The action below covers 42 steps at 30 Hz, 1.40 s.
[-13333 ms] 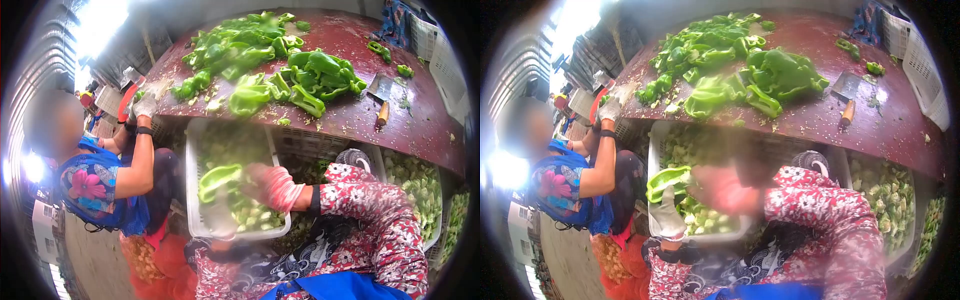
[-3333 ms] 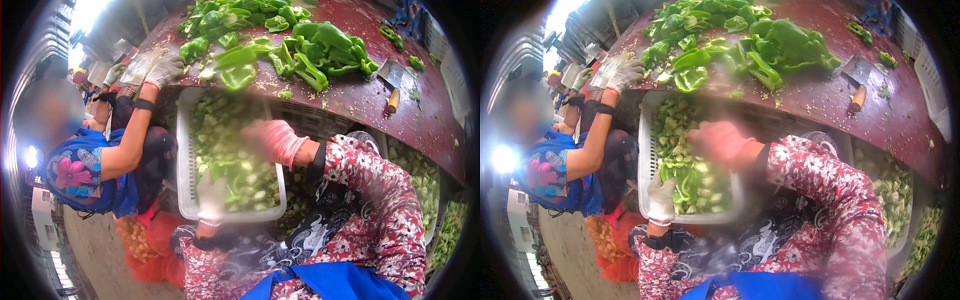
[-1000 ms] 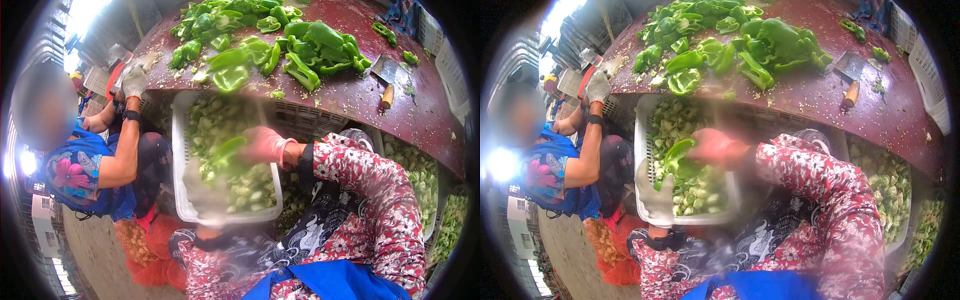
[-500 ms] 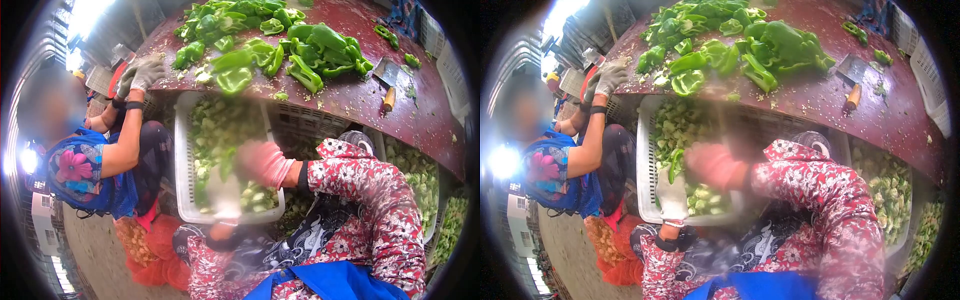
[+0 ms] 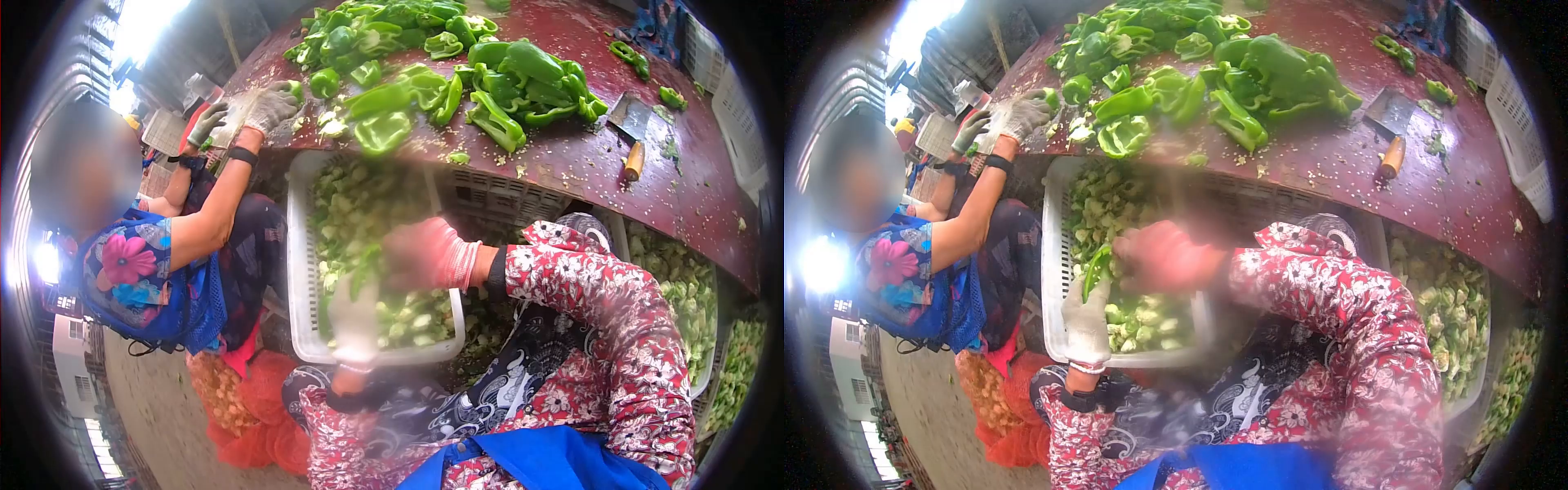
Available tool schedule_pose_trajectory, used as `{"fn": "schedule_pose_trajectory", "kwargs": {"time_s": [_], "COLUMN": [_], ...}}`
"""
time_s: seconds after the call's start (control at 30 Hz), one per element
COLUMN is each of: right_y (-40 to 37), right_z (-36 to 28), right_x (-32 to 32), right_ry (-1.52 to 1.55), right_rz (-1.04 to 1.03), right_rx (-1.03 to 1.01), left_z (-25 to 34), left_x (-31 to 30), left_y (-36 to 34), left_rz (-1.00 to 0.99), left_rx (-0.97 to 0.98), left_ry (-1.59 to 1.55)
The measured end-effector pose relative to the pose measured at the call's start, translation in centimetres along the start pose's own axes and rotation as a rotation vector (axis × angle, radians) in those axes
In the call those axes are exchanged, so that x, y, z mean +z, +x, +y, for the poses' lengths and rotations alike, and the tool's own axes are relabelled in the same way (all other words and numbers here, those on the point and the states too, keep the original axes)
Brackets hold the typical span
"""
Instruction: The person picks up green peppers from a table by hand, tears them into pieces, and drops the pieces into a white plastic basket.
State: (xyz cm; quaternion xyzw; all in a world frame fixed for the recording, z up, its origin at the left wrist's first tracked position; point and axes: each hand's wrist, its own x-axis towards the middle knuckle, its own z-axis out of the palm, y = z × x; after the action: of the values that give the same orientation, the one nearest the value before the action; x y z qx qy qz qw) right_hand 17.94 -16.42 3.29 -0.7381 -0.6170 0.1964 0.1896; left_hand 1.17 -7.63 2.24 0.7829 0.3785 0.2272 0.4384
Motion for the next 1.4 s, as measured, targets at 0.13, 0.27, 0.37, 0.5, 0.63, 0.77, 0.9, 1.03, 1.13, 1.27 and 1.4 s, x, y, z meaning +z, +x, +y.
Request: {"fn": "schedule_pose_trajectory", "kwargs": {"time_s": [0.13,0.27,0.37,0.5,0.63,0.77,0.9,1.03,1.13,1.27,1.4], "right_y": [0.2,0.3,-0.1,0.0,-1.1,-0.1,2.1,2.5,1.3,2.7,1.8], "right_z": [0.3,0.0,0.1,0.2,-1.3,0.4,3.7,3.7,1.6,2.7,0.3], "right_x": [1.0,0.9,1.2,2.4,0.5,2.4,3.4,3.1,4.5,8.5,6.7], "right_ry": [-0.128,-0.225,-0.278,-0.320,-0.271,-0.014,0.157,0.170,0.442,0.405,0.623], "right_rz": [-0.054,-0.123,-0.081,-0.105,-0.108,0.258,0.426,0.192,0.175,-0.035,0.013], "right_rx": [-0.208,-0.191,-0.236,-0.352,-0.280,-0.065,0.174,0.073,0.118,-0.024,0.164], "left_z": [0.4,0.4,0.0,-4.6,-0.9,-1.4,-3.7,-4.2,-3.6,0.1,0.7], "left_x": [0.5,1.1,1.5,2.5,1.5,1.5,1.5,-0.1,-0.4,-0.1,-0.6], "left_y": [0.5,0.4,0.6,1.5,1.2,1.5,1.5,2.0,1.9,0.7,0.5], "left_rz": [-0.076,-0.064,-0.067,-0.015,-0.083,-0.042,0.072,0.120,0.096,0.015,-0.070], "left_rx": [-0.046,-0.146,-0.234,-0.111,-0.373,-0.380,-0.146,-0.155,-0.247,-0.198,-0.096], "left_ry": [0.033,-0.084,-0.218,-0.161,-0.349,-0.303,-0.131,-0.151,-0.301,-0.444,-0.525]}}
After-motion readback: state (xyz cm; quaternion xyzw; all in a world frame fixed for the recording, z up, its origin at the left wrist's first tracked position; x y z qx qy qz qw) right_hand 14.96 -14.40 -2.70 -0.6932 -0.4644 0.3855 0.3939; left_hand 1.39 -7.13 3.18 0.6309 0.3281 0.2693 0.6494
